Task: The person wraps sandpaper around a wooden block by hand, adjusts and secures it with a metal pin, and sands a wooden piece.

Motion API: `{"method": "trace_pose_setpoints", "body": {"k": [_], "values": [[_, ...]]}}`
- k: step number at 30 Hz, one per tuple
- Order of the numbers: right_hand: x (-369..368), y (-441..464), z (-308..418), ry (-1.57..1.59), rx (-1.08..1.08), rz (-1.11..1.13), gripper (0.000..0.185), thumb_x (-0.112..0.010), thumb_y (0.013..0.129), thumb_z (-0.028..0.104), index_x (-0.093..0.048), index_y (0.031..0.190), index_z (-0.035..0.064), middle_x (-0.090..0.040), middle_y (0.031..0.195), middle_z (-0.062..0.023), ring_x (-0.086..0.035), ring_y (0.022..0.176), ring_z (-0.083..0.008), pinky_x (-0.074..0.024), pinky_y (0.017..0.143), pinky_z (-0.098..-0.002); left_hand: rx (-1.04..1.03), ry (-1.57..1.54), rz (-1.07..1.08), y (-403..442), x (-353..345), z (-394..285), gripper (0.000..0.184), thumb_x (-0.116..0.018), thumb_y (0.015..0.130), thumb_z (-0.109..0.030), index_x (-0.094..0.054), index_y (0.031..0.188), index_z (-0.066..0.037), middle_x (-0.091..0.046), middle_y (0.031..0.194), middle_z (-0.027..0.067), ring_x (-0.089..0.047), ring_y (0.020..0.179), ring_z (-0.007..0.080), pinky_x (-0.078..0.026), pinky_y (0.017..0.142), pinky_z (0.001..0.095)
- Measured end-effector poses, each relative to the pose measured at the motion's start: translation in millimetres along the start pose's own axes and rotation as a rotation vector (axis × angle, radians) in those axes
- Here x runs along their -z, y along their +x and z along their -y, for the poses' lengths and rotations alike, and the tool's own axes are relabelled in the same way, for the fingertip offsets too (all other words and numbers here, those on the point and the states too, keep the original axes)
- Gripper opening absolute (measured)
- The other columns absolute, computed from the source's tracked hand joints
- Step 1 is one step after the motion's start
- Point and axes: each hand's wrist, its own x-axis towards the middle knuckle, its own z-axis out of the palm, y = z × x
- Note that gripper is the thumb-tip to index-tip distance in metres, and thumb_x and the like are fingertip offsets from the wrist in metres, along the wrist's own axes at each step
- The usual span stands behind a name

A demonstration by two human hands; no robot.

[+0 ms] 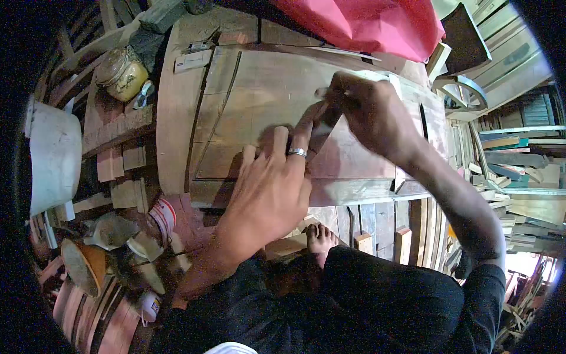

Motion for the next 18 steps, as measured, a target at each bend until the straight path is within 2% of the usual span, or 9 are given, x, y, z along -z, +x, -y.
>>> {"method": "trace_pose_setpoints", "body": {"k": [1, 4, 6, 8, 10, 12, 13, 16, 18], "values": [[0, -4, -1, -0.001, -0.033, 0.081, 0.01, -0.061, 0.101, 0.006, -0.065, 0.098, -0.002, -0.072, 0.08, -0.0146, -0.074, 0.076, -0.02, -0.0548, 0.07, -0.0339, -0.004, 0.011, -0.008, 0, -1, 0, 0.063, -0.055, 0.091, -0.014, -0.039, 0.149, 0.006, -0.051, 0.116, 0.0279, -0.063, 0.095, 0.0437, -0.039, 0.088, 0.054], [3, 3, -13, 0.135, -0.154, 0.054, 0.008, -0.059, 0.1, 0.001, -0.065, 0.099, -0.0025, -0.073, 0.081, -0.014, -0.075, 0.079, -0.0199, -0.0559, 0.073, -0.0329, 0.008, -0.018, 0.033, 1, 4, -2, 0.064, -0.056, 0.091, -0.013, -0.038, 0.15, 0.006, -0.051, 0.116, 0.0279, -0.063, 0.095, 0.0436, -0.039, 0.089, 0.0537], [2, 5, -12, 0.116, -0.115, 0.004, 0.008, -0.057, 0.1, 0.0, -0.064, 0.1, -0.0027, -0.072, 0.079, -0.0136, -0.074, 0.078, -0.0194, -0.0556, 0.072, -0.0324, -0.005, 0.004, 0.027, 1, 2, -1, 0.064, -0.056, 0.091, -0.013, -0.038, 0.15, 0.006, -0.051, 0.116, 0.0279, -0.062, 0.095, 0.0435, -0.039, 0.089, 0.0535], [-7, -5, -4, 0.241, -0.055, -0.027, 0.01, -0.064, 0.1, 0.006, -0.062, 0.094, -0.0025, -0.07, 0.077, -0.0201, -0.07, 0.069, -0.0226, -0.0528, 0.065, -0.0364, -0.009, 0.025, 0.016, -1, 0, 2, 0.065, -0.056, 0.09, -0.014, -0.038, 0.15, 0.006, -0.051, 0.116, 0.0279, -0.062, 0.094, 0.0434, -0.04, 0.089, 0.0533], [-4, -11, 9, 0.069, -0.013, 0.065, 0.01, -0.067, 0.097, 0.006, -0.06, 0.094, -0.0005, -0.067, 0.078, -0.0244, -0.065, 0.072, -0.0431, -0.0525, 0.066, -0.0408, -0.047, 0.036, -0.047, -1, -4, 2, 0.063, -0.056, 0.09, -0.014, -0.04, 0.148, 0.006, -0.052, 0.115, 0.0279, -0.062, 0.094, 0.0436, -0.04, 0.09, 0.053], [-7, -6, -15, 0.161, 0.003, 0.028, 0.01, -0.065, 0.099, 0.008, -0.062, 0.094, -0.0004, -0.067, 0.076, -0.0239, -0.066, 0.068, -0.0413, -0.0521, 0.064, -0.0409, -0.036, 0.014, -0.029, 1, 0, 0, 0.062, -0.056, 0.09, -0.014, -0.042, 0.147, 0.007, -0.052, 0.116, 0.0278, -0.062, 0.095, 0.0437, -0.039, 0.09, 0.053], [1, 3, -10, 0.097, -0.087, -0.001, 0.013, -0.063, 0.101, 0.011, -0.064, 0.094, 0.0002, -0.067, 0.075, -0.0234, -0.066, 0.069, -0.0422, -0.0522, 0.062, -0.0413, -0.015, -0.005, -0.02, 1, 2, -1, 0.062, -0.056, 0.09, -0.014, -0.043, 0.146, 0.007, -0.052, 0.116, 0.0278, -0.062, 0.097, 0.0438, -0.039, 0.09, 0.053], [2, 5, -12, -0.075, -0.037, -0.008, 0.013, -0.062, 0.102, 0.012, -0.066, 0.096, 0.0005, -0.071, 0.077, -0.0202, -0.07, 0.07, -0.0387, -0.0539, 0.062, -0.0405, -0.004, -0.007, -0.005, 0, 2, -1, 0.058, -0.057, 0.089, -0.013, -0.046, 0.141, 0.009, -0.053, 0.115, 0.0276, -0.061, 0.1, 0.0435, -0.039, 0.091, 0.0531], [-9, -11, 5, 0.171, 0.071, 0.022, 0.003, -0.062, 0.098, 0.005, -0.063, 0.097, 0.002, -0.069, 0.076, -0.0212, -0.07, 0.073, -0.0425, -0.0544, 0.065, -0.0429, -0.011, 0.012, 0.026, 0, 3, -1, 0.054, -0.057, 0.089, -0.014, -0.049, 0.136, 0.01, -0.053, 0.115, 0.0275, -0.061, 0.1, 0.0432, -0.039, 0.09, 0.0533]]}}
